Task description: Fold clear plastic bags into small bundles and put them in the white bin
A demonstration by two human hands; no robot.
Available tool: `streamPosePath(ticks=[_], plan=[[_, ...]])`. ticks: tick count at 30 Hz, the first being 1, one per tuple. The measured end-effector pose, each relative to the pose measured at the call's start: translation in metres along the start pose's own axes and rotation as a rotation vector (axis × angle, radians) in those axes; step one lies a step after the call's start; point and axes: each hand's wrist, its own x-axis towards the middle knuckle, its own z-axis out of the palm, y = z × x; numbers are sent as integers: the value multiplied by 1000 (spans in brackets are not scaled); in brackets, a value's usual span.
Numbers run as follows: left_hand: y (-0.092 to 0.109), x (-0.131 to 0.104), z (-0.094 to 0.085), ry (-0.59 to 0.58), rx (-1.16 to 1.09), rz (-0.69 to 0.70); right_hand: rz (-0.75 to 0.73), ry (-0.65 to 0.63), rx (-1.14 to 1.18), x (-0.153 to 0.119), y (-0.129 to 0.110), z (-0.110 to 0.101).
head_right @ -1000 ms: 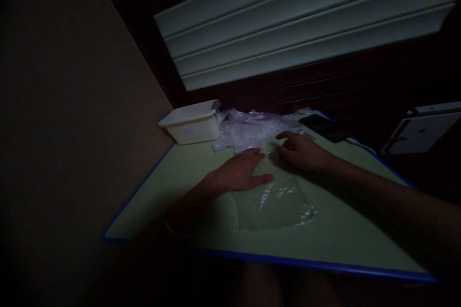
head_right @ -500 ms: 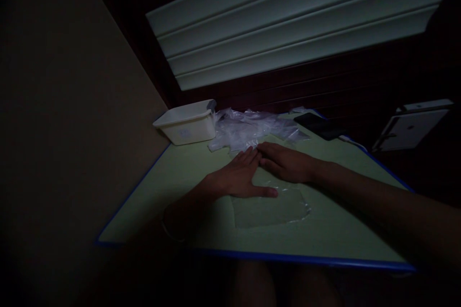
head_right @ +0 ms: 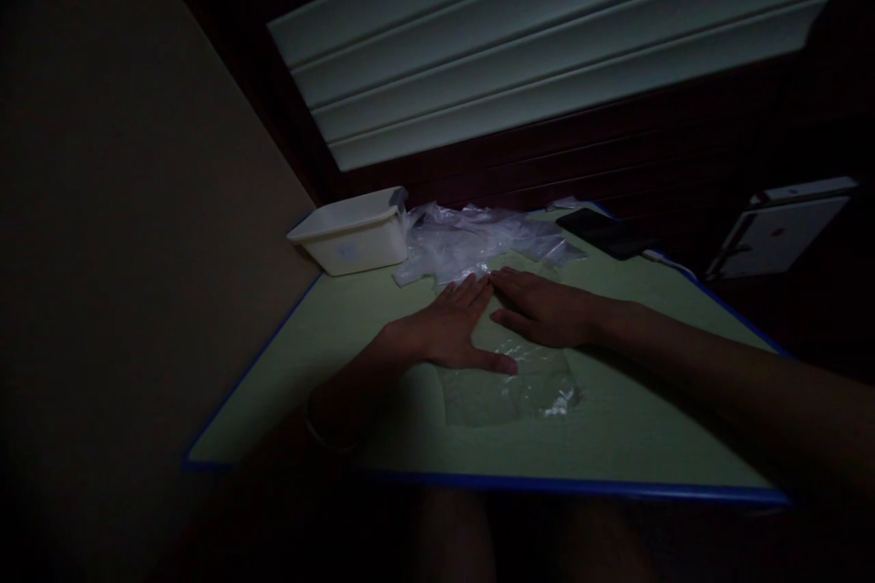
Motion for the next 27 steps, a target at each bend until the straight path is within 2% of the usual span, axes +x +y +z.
streamPosePath(ticks=[13,17,20,23,25,27], plan=[[-5,-1,-5,-47,6,40,40,-76,-100,-2,-5,-7],[-6,-6,-16,1,6,36,36,-56,-124,-3,-3,-6],[-1,-21,-32,89,25,65,50,-59,-150,-3,-3,-5],[8,-50,-39,177,35,87,63,-87,-176,-3,-4,-6],[14,-72,-32,233,58,104,70,-104,-194,-2,-6,-7],[19,-93,-18,258,75,157,71,-117,-207,-3,-7,-7]])
